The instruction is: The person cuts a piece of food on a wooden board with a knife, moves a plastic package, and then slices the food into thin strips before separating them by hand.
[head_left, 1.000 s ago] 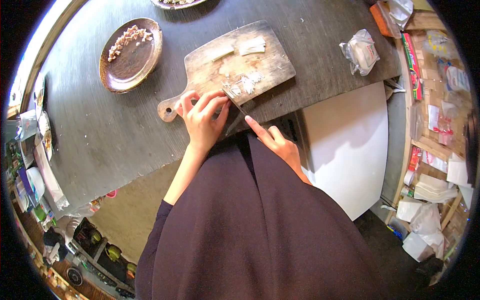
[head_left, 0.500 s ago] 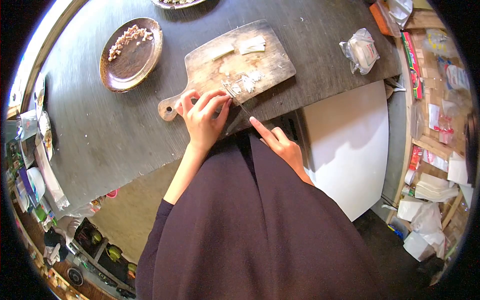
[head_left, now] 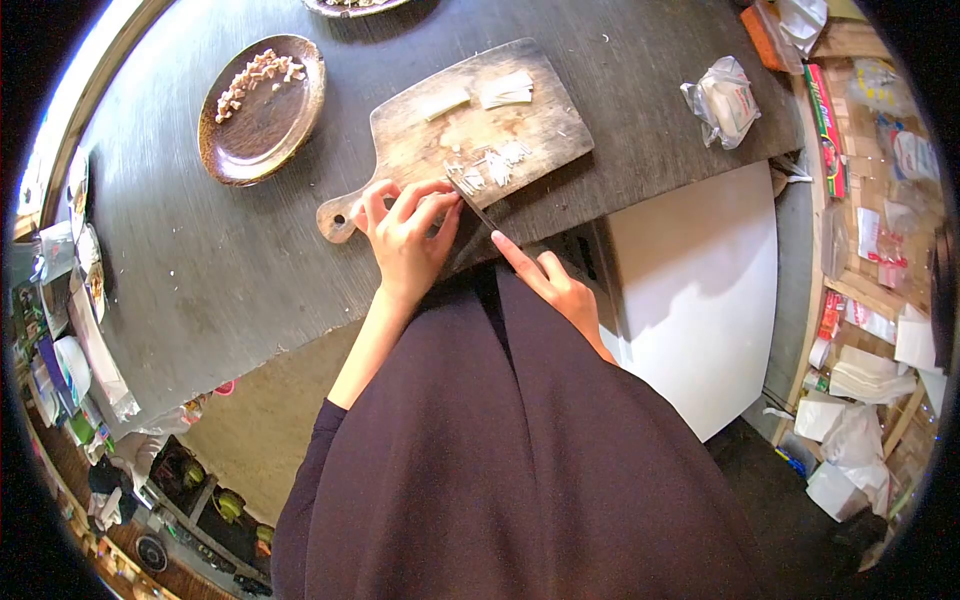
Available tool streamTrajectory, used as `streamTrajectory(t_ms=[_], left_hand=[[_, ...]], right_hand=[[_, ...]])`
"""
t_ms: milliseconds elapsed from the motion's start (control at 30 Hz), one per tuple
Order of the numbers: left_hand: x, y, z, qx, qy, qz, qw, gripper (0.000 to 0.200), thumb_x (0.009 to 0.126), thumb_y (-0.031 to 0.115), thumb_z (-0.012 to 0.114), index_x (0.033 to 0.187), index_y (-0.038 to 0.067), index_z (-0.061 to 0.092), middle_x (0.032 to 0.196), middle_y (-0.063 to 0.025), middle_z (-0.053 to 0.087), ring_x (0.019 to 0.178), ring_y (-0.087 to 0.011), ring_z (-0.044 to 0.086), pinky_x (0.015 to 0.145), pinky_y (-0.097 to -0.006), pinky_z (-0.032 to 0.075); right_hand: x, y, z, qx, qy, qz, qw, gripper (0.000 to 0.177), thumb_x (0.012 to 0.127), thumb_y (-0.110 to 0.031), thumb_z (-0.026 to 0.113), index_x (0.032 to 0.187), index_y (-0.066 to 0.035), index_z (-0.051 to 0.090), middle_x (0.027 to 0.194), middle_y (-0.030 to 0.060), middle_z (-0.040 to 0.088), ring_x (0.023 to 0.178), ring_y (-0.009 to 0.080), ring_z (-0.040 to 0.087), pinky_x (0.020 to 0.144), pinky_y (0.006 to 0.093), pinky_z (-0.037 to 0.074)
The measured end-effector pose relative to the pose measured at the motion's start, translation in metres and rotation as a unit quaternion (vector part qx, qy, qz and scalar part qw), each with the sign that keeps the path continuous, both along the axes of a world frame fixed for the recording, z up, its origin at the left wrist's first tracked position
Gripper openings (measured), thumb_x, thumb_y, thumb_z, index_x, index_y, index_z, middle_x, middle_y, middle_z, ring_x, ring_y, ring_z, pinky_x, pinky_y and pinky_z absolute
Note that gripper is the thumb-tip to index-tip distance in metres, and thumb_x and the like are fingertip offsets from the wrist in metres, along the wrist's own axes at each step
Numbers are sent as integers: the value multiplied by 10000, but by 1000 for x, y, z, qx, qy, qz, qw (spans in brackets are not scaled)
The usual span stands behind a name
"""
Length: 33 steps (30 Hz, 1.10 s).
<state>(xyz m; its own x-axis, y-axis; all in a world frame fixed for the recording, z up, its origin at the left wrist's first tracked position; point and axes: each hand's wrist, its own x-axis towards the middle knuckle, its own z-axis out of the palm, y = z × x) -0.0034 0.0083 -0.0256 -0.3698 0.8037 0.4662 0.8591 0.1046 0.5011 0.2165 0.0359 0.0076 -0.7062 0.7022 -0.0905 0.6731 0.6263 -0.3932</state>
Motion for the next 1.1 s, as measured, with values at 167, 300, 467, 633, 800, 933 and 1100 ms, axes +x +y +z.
streamTrajectory(t_ms=[167, 300, 467, 633, 800, 933, 1100], left_hand=[[-1, -1, 1, -20, 2, -4, 1000, 191, 764, 179, 845, 933, 230, 772, 1080, 128, 739, 1065, -228, 528, 997, -423, 320], [-1, -2, 5, -25, -3, -7, 1000, 194, 768, 182, 845, 942, 234, 778, 1079, 130, 742, 1058, -224, 529, 994, -416, 322], [-1, -1, 1, 1, -4, -6, 1000, 180, 762, 203, 838, 923, 246, 770, 1040, 142, 728, 1041, -228, 512, 959, -417, 311], [-1, -1, 3, -13, -8, -5, 1000, 177, 761, 208, 839, 921, 242, 771, 1041, 144, 729, 1036, -227, 510, 957, -424, 310], [-2, -2, 3, -14, -12, -6, 1000, 179, 760, 207, 839, 922, 236, 770, 1042, 145, 730, 1036, -226, 512, 957, -427, 312], [-2, -2, 4, -18, -13, -11, 1000, 182, 769, 190, 838, 935, 226, 772, 1062, 133, 740, 1059, -230, 517, 970, -421, 316], [-2, -2, 4, -24, -9, -14, 1000, 184, 781, 177, 836, 949, 222, 777, 1087, 124, 748, 1075, -231, 520, 981, -413, 319]], right_hand=[[-15, 6, 5, 0, 15, -26, 1000, 762, 909, -94, 630, 1559, -432, 420, 789, 47, 439, 550, 247, 610, 533, 393, 567], [-2, 3, 9, 9, 10, -17, 1000, 661, 957, -179, 644, 1535, -435, 454, 785, 45, 454, 589, 246, 626, 558, 394, 577], [6, 2, 20, -21, 18, -33, 999, 654, 952, -183, 652, 1528, -432, 467, 802, 49, 471, 633, 258, 644, 590, 409, 585], [5, 3, 25, -60, 20, -17, 998, 734, 909, -89, 626, 1546, -408, 451, 821, 72, 472, 654, 300, 652, 614, 441, 581], [5, 3, 24, -51, 15, -11, 999, 756, 900, -66, 614, 1555, -402, 439, 823, 76, 466, 634, 299, 648, 603, 437, 577], [1, 2, 10, -25, -1, -11, 1000, 764, 894, -65, 613, 1552, -412, 439, 823, 70, 464, 595, 275, 640, 573, 412, 574], [-14, 6, 5, -4, 29, -25, 999, 729, 918, -100, 630, 1547, -418, 444, 812, 58, 466, 570, 258, 625, 557, 398, 574]])
